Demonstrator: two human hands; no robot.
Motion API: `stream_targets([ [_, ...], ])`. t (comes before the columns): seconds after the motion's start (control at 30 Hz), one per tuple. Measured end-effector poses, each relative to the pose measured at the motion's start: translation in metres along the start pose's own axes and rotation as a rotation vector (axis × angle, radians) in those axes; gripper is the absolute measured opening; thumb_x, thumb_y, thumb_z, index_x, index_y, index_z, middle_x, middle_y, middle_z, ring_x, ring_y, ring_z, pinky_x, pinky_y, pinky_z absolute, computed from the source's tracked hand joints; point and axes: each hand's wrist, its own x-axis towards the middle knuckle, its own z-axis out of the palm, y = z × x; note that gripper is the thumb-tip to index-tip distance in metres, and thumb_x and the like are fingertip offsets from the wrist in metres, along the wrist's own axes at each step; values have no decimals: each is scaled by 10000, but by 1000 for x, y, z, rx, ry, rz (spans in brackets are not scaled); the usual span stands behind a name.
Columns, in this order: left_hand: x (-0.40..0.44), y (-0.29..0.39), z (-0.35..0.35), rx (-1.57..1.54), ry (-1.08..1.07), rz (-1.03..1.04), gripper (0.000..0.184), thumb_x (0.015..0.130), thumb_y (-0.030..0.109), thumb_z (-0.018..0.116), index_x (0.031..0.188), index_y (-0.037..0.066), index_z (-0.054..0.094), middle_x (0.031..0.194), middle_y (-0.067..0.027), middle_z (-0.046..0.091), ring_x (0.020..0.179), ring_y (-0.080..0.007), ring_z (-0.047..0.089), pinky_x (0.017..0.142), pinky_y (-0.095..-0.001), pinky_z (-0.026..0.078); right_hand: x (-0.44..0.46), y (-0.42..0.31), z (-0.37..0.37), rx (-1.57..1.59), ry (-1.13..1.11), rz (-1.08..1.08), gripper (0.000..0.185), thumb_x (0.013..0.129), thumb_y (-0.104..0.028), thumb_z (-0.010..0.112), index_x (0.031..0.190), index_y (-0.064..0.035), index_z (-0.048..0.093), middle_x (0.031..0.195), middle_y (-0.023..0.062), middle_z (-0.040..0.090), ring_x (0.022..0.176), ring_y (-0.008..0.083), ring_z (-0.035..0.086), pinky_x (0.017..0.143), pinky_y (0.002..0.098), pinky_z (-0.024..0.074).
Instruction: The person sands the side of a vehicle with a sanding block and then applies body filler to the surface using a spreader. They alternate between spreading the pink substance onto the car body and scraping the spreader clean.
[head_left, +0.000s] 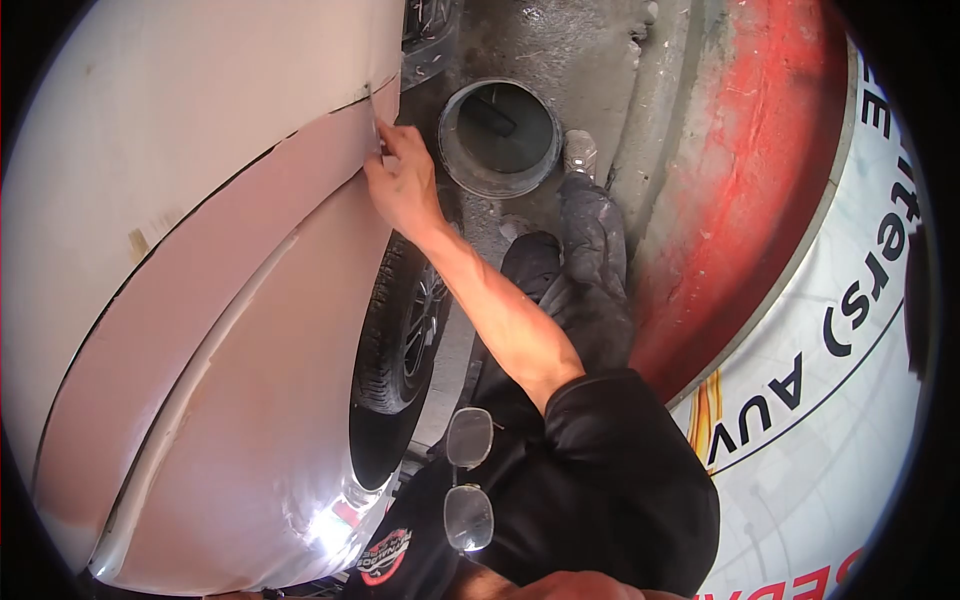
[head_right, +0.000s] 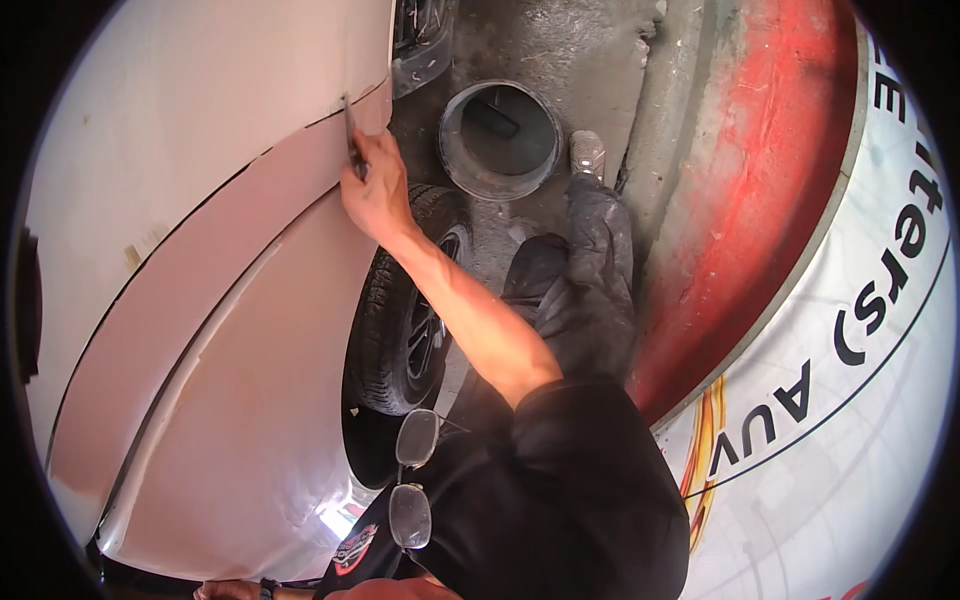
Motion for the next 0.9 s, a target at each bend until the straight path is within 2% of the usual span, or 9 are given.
stream_targets([
  [0.1, 1, 4, 2, 13, -11, -1, 147, 964, 51, 599, 1105, 20, 568, 947, -42, 506, 874, -160, 521, 867, -322, 454, -5, 2, -28, 135, -173, 232, 417, 895, -79, 524, 1274, 76, 603, 1067, 166, 700, 980, 198, 652, 844, 337, 507],
  [0.17, 0, 7, 2, 17, -14, 1, 146, 964, 50, 601, 1103, 21, 564, 937, -36, 498, 864, -155, 516, 862, -319, 451, 9, 14, -33, 137, -25, 259, 338, 881, -101, 501, 1117, 104, 630, 993, 290, 680, 958, 315, 686, 841, 400, 514],
  [0.23, 1, 7, 2, 17, -15, -1, 145, 964, 49, 603, 1100, 23, 559, 926, -30, 490, 854, -149, 511, 858, -315, 449, 31, 14, -34, 202, 21, 198, 349, 874, -90, 497, 1133, 104, 628, 984, 297, 674, 949, 340, 682, 844, 420, 511],
  [0.43, 2, 13, 0, 38, -19, -1, 145, 963, 46, 608, 1093, 28, 545, 893, -12, 466, 823, -134, 495, 844, -305, 443, 41, 11, 7, 78, -19, 126, 403, 846, -50, 518, 1207, 96, 620, 997, 245, 617, 964, 373, 611, 874, 421, 492],
  [0.47, 2, 14, 0, 37, -20, 2, 145, 963, 46, 609, 1091, 29, 543, 888, -9, 462, 818, -131, 492, 842, -303, 442, 29, -5, 8, -57, 66, 25, 447, 833, -59, 523, 1242, 97, 615, 1007, 185, 613, 879, 240, 609, 781, 336, 497],
  [0.7, -6, 32, 0, 48, -63, 25, 149, 963, 43, 616, 1083, 36, 527, 850, 12, 434, 782, -113, 474, 826, -291, 434, -26, -44, 14, -23, -9, 22, 534, 795, -23, 601, 1308, 122, 560, 1141, 202, 570, 996, 282, 619, 875, 340, 498],
  [0.83, -18, 59, 4, 70, -137, 44, 154, 962, 41, 619, 1078, 39, 518, 829, 23, 418, 762, -103, 464, 817, -284, 430, -49, -40, -15, 88, -161, 129, 449, 824, -86, 590, 1210, 143, 576, 906, 220, 643, 795, 323, 647, 773, 388, 532],
  [0.87, -21, 65, 4, -34, -181, -117, 184, 996, 148, 599, 1104, 35, 502, 842, 3, 411, 754, -115, 450, 786, -289, 437, -52, -53, -32, 68, -209, 178, 393, 831, -106, 589, 1146, 127, 601, 842, 190, 649, 732, 289, 631, 716, 378, 524],
  [0.9, -30, 58, 16, 238, -43, 14, 227, 1009, 205, 573, 1135, 33, 494, 863, -14, 429, 772, -130, 466, 785, -309, 448, -54, -67, -52, 44, -254, 226, 344, 838, -127, 588, 1082, 112, 627, 777, 160, 655, 670, 256, 615, 659, 368, 516],
])
